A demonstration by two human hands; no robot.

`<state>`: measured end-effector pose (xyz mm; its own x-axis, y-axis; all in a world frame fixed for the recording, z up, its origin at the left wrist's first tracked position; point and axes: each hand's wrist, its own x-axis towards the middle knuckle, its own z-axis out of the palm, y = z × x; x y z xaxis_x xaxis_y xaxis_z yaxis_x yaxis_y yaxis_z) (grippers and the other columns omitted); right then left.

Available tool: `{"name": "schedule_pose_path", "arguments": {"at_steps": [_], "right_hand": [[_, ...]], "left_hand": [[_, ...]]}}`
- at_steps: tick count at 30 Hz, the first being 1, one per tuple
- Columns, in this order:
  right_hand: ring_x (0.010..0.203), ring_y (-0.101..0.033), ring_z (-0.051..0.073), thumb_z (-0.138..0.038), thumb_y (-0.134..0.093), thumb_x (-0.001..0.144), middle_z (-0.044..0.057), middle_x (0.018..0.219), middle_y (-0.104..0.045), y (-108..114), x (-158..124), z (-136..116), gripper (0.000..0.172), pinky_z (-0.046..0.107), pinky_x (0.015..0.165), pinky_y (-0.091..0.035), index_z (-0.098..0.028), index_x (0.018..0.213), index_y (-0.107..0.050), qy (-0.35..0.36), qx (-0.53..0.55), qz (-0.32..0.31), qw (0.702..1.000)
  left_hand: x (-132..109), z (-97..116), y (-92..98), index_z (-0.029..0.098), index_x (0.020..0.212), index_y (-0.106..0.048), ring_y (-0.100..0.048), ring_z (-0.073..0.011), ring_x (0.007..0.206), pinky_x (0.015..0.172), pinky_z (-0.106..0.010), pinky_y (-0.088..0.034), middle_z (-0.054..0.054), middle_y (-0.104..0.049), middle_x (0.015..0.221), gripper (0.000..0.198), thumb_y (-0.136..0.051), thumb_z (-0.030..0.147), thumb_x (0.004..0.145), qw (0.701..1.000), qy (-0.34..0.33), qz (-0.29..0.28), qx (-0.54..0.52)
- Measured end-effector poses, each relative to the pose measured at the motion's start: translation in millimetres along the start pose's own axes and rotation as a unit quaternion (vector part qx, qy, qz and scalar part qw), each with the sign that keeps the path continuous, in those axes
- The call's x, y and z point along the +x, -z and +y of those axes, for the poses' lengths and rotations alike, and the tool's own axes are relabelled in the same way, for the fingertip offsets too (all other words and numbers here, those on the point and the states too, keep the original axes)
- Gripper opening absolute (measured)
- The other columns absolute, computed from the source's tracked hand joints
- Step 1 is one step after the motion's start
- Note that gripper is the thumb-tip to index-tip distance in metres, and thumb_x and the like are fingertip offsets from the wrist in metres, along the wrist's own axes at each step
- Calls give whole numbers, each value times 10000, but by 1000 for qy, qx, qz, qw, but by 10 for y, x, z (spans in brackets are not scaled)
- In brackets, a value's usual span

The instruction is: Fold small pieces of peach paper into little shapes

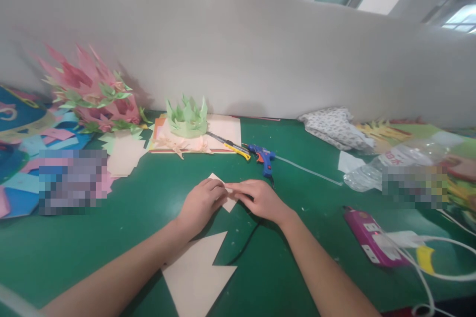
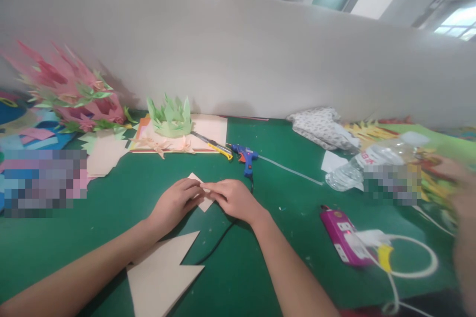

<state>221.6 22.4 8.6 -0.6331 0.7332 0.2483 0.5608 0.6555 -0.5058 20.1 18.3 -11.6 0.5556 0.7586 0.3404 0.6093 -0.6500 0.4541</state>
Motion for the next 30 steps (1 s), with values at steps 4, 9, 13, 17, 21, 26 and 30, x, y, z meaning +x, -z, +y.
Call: {"name": "schedule_pose_path", "arguments": {"at_steps": [4,9,13,17,21,26,30], "right_hand": [[821,-599,159,-205,-423,902,30,1016,-671,1,-3,4,354,270,727,-441,-269,1241,-503,-2,-1,-2,1000],[829,-597,157,-220,-408,909,42,1004,-673,-6,0,-10,343,275,743,-440,-250,1237,-502,-11,-1,2,1000],[870,-577,158,-233,-385,920,51,1059,-650,-21,27,-28,297,289,779,-428,-218,1176,-535,-18,-3,27,999],[840,-517,165,-218,-353,930,70,952,-630,-42,79,-28,284,306,760,-402,-198,1099,-580,-15,-65,12,998],[798,-451,165,-207,-348,930,69,891,-569,-80,139,-37,298,298,729,-361,-201,1117,-580,-18,-158,-31,987],[782,-419,174,-209,-325,936,70,892,-536,-134,186,-92,324,294,696,-319,-204,1196,-518,-33,-223,-64,972],[788,-425,183,-167,-341,920,67,892,-532,-157,212,-144,357,296,673,-307,-209,1256,-452,-47,-243,-87,965]], "left_hand": [[-8,1,-12,207,953,-627,-553,-184,874,744,-318,-469,-68,-613,925,195,-453,209,865,1000,-8,11,22],[-4,10,-13,192,950,-638,-558,-180,879,737,-300,-473,-76,-614,909,210,-447,206,867,1000,-5,6,20],[1,26,0,186,847,-647,-561,-170,863,744,-295,-471,-71,-611,898,225,-425,211,875,1000,3,7,13],[13,44,15,189,762,-636,-559,-170,859,754,-300,-467,-59,-609,866,234,-427,192,869,1000,-5,13,15],[-6,76,26,186,763,-610,-546,-181,882,783,-320,-460,-60,-606,859,210,-428,135,853,999,-16,-12,34],[-84,154,16,180,941,-564,-526,-217,961,808,-351,-458,-97,-589,983,197,-466,100,791,996,-5,-60,59],[-111,201,3,156,1066,-516,-511,-244,1019,835,-363,-446,-132,-564,1058,342,-500,96,730,995,-2,-78,64]]}}
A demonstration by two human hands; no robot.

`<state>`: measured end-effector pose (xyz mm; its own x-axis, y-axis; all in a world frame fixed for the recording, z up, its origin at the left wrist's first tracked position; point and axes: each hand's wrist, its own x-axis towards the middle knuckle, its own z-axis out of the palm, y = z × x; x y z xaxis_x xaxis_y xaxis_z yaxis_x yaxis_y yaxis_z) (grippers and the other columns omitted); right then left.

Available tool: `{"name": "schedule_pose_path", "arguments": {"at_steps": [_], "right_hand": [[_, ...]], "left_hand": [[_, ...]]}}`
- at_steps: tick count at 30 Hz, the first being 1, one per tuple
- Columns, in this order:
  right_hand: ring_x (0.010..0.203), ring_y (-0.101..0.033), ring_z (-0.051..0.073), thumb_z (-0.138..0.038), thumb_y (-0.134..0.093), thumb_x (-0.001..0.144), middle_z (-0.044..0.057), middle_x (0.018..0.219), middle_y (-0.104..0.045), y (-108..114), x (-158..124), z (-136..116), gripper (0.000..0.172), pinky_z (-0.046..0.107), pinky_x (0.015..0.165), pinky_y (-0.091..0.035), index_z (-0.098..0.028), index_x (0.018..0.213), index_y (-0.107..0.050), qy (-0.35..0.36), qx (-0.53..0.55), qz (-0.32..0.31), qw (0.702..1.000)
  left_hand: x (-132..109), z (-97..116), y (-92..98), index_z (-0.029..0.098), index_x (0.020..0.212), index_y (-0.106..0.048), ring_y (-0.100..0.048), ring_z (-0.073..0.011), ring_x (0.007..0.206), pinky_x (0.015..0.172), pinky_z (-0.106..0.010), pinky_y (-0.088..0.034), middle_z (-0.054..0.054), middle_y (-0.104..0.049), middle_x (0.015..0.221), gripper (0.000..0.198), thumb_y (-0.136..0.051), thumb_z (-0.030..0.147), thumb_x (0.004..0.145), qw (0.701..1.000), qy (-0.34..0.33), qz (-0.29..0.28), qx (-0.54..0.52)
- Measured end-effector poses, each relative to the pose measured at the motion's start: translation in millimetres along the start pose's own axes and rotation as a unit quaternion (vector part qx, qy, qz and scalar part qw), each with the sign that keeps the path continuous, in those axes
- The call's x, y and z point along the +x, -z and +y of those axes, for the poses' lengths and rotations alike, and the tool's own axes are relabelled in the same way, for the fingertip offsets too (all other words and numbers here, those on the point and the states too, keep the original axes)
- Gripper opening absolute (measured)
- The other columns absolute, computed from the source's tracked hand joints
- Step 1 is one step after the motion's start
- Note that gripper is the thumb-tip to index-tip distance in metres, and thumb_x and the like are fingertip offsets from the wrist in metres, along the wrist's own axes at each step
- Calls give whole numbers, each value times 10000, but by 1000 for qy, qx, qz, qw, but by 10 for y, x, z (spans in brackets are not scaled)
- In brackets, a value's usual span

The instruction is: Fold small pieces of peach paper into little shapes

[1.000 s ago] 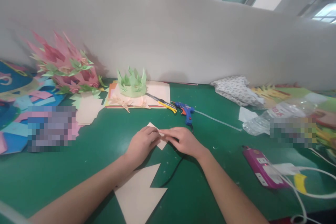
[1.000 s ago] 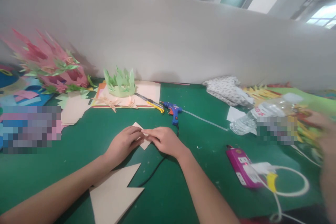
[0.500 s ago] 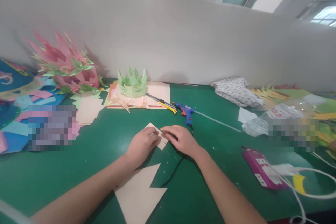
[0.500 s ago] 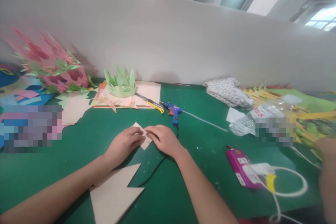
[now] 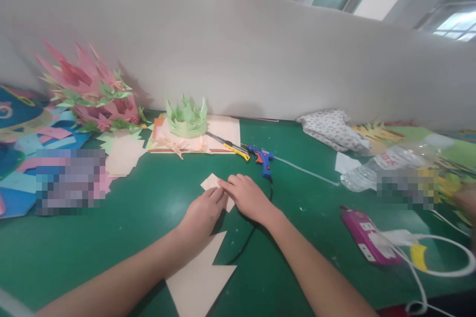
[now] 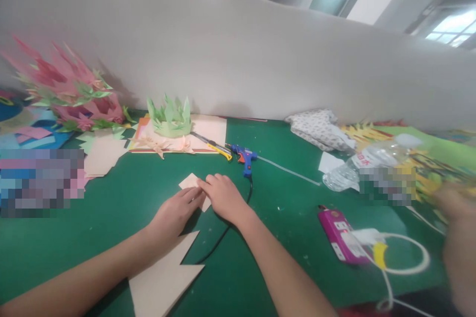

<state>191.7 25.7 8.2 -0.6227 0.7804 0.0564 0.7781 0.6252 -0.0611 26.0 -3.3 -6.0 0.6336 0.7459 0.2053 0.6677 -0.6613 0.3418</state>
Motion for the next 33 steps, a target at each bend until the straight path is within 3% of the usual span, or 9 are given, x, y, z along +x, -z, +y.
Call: {"name": "schedule_pose_path", "arguments": {"at_steps": [9,19,29,33], "right_hand": [[778,-464,190,-74,-384,849,64,905,-536,-4,94,-90,503,301,644,-294,-251,1319,-369,-40,-11,-29,999],[692,-399,158,-146,-364,902,32,819,-474,-50,83,-28,459,269,595,-235,-377,1298,-381,-9,-23,-8,1000],[700,-385,153,-162,-376,912,30,824,-462,-82,98,-16,448,266,600,-232,-385,1301,-381,-21,-5,-13,1000],[695,-371,150,-171,-363,923,25,819,-451,-116,94,7,441,266,606,-233,-408,1295,-383,-15,6,-7,1000]], "left_hand": [[-1,25,85,169,1140,-459,-515,-249,994,800,-349,-448,-133,-532,1114,458,-539,141,690,1000,14,-11,-15],[-11,51,148,149,896,-494,-562,-225,827,699,-336,-478,-132,-552,986,239,-561,210,676,997,19,-66,-22],[-33,-34,34,168,811,-509,-557,-197,767,623,-301,-474,-92,-559,924,189,-485,70,651,999,23,-32,28],[-24,-77,-25,149,796,-524,-562,-218,826,670,-320,-482,-106,-566,898,191,-464,28,661,999,15,-18,29]]}}
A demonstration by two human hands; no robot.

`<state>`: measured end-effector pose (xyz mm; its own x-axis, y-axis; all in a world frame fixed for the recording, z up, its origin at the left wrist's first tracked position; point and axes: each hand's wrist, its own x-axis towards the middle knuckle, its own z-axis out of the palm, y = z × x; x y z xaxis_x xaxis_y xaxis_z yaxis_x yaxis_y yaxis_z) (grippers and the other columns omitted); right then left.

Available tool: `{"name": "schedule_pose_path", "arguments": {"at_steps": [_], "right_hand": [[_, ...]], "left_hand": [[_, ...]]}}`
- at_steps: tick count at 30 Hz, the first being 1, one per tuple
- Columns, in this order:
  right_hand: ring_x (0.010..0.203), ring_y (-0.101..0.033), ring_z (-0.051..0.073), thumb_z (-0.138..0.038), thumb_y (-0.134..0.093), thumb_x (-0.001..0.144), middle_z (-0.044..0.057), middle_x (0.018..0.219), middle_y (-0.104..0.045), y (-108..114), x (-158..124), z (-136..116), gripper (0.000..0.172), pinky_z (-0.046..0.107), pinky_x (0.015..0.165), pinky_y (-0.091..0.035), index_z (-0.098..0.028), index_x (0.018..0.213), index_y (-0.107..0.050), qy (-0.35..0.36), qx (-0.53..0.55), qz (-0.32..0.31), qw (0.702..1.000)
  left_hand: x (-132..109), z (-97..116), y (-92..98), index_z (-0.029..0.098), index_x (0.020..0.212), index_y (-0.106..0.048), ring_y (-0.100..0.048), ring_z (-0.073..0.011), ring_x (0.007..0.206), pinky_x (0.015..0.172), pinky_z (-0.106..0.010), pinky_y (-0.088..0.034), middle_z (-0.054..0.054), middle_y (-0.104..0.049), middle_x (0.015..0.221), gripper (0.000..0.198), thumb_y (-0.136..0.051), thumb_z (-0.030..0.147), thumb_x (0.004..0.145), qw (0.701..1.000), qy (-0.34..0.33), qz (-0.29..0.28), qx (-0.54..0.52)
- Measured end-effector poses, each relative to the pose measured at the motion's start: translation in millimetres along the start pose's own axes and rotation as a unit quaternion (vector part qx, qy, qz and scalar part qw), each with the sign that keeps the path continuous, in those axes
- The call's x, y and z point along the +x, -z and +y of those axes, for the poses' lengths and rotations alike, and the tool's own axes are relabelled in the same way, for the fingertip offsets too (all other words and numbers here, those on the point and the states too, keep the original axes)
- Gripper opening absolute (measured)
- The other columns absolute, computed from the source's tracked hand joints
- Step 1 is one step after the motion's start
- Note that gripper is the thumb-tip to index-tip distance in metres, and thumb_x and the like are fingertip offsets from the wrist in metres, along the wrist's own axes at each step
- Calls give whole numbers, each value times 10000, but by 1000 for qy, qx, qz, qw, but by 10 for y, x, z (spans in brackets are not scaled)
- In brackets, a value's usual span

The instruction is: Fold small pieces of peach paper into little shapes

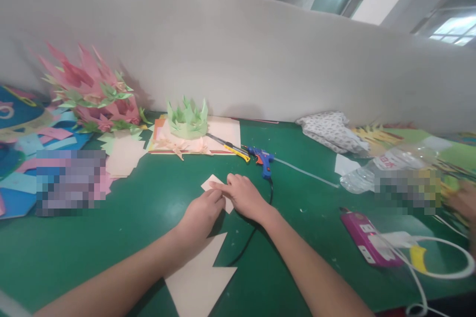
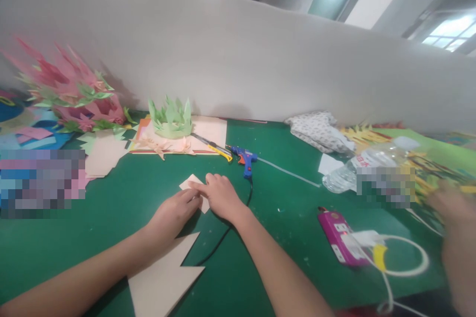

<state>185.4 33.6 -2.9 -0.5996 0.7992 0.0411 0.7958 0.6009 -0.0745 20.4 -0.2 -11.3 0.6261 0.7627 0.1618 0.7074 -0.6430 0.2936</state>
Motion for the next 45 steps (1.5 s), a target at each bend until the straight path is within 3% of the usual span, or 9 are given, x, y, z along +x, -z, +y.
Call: {"name": "schedule_pose_path", "arguments": {"at_steps": [5,10,14,20,27,32,39,45], "right_hand": [[700,-370,157,-154,-371,912,23,800,-438,-23,-5,-10,481,268,603,-228,-431,1305,-352,-4,-11,10,1000],[711,-380,157,-174,-369,917,31,822,-449,-17,3,-12,468,267,601,-233,-408,1321,-340,-8,-1,8,1000],[708,-382,155,-185,-357,924,29,822,-449,-18,9,-8,448,268,604,-234,-410,1311,-357,-10,2,8,1000],[717,-393,149,-155,-385,910,20,806,-444,-37,7,0,445,261,630,-246,-403,1278,-412,-23,22,13,999],[755,-413,157,-186,-371,916,36,836,-479,12,1,-1,410,263,649,-264,-314,1303,-412,-29,36,6,999],[771,-429,167,-190,-346,918,44,831,-501,54,-32,-18,375,269,657,-280,-283,1259,-471,-35,29,2,999],[754,-459,177,-140,-403,864,59,882,-525,70,38,-79,496,280,611,-267,-317,1326,-373,-65,-9,-9,998],[679,-445,153,-221,-368,911,36,748,-509,118,28,-14,375,268,581,-233,-353,1239,-492,-70,-3,1,998]], "left_hand": [[18,-15,-52,152,765,-532,-555,-209,851,688,-309,-483,-90,-572,846,195,-421,3,707,1000,-9,20,10],[5,32,48,160,756,-520,-553,-211,840,649,-307,-485,-96,-570,895,176,-451,17,680,1000,3,4,2],[4,50,78,163,764,-513,-552,-220,873,718,-331,-490,-89,-578,885,175,-477,20,669,1000,-11,7,-14],[73,36,10,150,712,-527,-570,-206,802,733,-346,-493,-80,-592,786,187,-436,-13,724,998,-28,49,17],[134,16,92,139,734,-566,-582,-176,792,740,-318,-499,-68,-623,780,192,-422,49,823,994,-26,101,-29],[110,33,125,132,813,-587,-591,-181,793,702,-308,-504,-85,-633,836,194,-407,63,830,995,-19,87,-36],[105,30,146,133,763,-612,-600,-187,806,675,-291,-488,-97,-627,876,230,-401,67,825,998,-22,51,-21],[96,23,169,144,774,-619,-600,-163,747,633,-257,-455,-73,-621,853,255,-378,111,850,1000,2,20,20]]}}
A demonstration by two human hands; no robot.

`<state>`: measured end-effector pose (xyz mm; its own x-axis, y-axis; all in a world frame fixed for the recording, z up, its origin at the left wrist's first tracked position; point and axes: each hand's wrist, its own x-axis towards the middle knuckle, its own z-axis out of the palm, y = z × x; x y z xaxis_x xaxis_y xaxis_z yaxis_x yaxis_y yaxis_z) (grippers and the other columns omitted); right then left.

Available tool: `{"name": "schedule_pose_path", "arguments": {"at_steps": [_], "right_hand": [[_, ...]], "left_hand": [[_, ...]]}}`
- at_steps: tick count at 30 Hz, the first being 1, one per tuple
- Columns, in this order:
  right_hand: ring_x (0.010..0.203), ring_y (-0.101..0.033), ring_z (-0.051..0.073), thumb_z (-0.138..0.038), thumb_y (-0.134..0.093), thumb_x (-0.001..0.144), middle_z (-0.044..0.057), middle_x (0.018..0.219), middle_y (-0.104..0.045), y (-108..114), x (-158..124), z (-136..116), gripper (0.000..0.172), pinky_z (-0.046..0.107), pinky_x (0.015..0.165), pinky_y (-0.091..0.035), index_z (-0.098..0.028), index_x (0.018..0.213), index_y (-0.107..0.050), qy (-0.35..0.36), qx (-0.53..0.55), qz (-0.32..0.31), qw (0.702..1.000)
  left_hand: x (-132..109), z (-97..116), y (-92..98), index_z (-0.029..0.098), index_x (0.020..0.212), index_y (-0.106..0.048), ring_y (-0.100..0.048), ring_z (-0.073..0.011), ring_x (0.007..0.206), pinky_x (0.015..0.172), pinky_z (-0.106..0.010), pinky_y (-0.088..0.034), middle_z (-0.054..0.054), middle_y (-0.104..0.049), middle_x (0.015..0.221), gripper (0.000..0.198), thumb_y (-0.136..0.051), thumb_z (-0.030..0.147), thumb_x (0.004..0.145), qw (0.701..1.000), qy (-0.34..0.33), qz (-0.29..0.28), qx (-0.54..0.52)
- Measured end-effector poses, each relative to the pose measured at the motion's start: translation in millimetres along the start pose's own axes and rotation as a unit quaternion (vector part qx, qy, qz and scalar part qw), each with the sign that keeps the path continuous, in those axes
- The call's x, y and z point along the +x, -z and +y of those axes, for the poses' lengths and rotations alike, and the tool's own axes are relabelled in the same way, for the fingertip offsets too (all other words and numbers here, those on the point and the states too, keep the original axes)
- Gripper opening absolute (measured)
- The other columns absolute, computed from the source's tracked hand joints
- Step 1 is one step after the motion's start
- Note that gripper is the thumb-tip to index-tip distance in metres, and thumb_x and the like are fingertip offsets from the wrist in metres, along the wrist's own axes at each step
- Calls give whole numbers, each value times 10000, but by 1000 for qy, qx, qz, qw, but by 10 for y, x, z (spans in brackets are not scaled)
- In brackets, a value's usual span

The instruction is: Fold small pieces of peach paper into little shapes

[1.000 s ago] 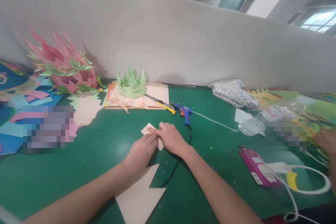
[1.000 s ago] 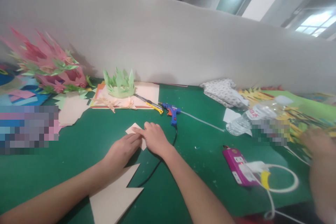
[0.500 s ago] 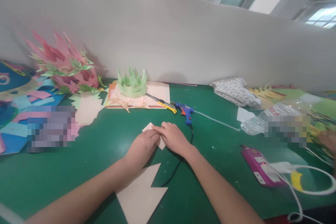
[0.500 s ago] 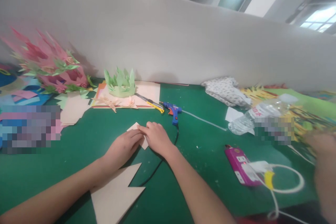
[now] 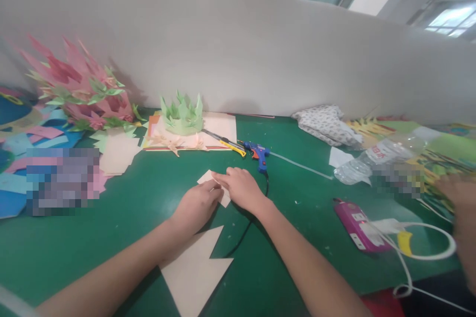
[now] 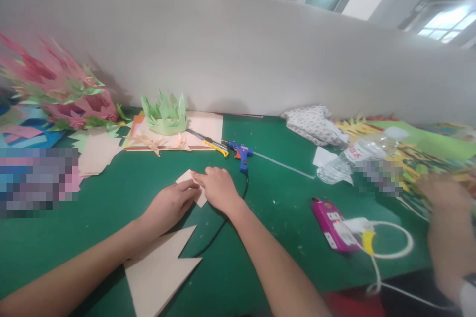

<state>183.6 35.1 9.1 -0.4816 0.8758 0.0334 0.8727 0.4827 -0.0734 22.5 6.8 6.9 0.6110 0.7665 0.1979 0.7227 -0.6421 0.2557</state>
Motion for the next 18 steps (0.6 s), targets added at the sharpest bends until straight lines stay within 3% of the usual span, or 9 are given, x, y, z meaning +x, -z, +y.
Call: {"name": "schedule_pose_path", "arguments": {"at_steps": [2,6,9,12,16,18], "right_hand": [[651,-434,146,-230,-366,913,26,690,-491,23,-40,85,349,265,566,-226,-351,1176,-560,16,23,-6,1000],[656,-450,123,-76,-376,845,16,675,-489,80,-163,288,432,240,564,-253,-332,1061,-649,24,98,-33,994],[657,-469,107,21,-357,742,14,715,-528,139,-256,406,538,221,576,-285,-312,1023,-673,23,146,-64,987],[666,-483,110,29,-368,681,15,721,-557,190,-307,470,514,216,594,-313,-264,911,-721,35,165,-71,983],[683,-495,130,10,-399,682,27,674,-557,173,-290,435,362,235,614,-332,-178,561,-684,45,164,-16,985],[723,-505,135,4,-390,725,30,708,-561,122,-258,358,352,237,658,-353,-172,603,-669,21,192,47,980]], "left_hand": [[1,5,7,144,773,-618,-595,-158,719,625,-257,-448,-69,-615,843,255,-377,117,851,1000,11,-13,11],[1,18,13,155,785,-618,-581,-138,667,587,-243,-427,-55,-605,828,267,-363,110,853,999,23,-31,12],[-1,18,8,169,797,-621,-583,-140,707,593,-237,-421,-48,-606,851,258,-375,120,855,999,21,-26,3],[3,-2,-6,181,792,-620,-575,-149,757,609,-237,-419,-41,-609,845,240,-393,135,856,1000,11,-3,-4],[34,-73,-36,184,779,-611,-548,-156,776,661,-252,-422,-37,-599,788,227,-402,162,865,999,-17,41,-21],[55,-120,-54,184,767,-600,-536,-153,751,675,-265,-421,-32,-589,770,224,-402,175,870,998,-24,50,-34]]}}
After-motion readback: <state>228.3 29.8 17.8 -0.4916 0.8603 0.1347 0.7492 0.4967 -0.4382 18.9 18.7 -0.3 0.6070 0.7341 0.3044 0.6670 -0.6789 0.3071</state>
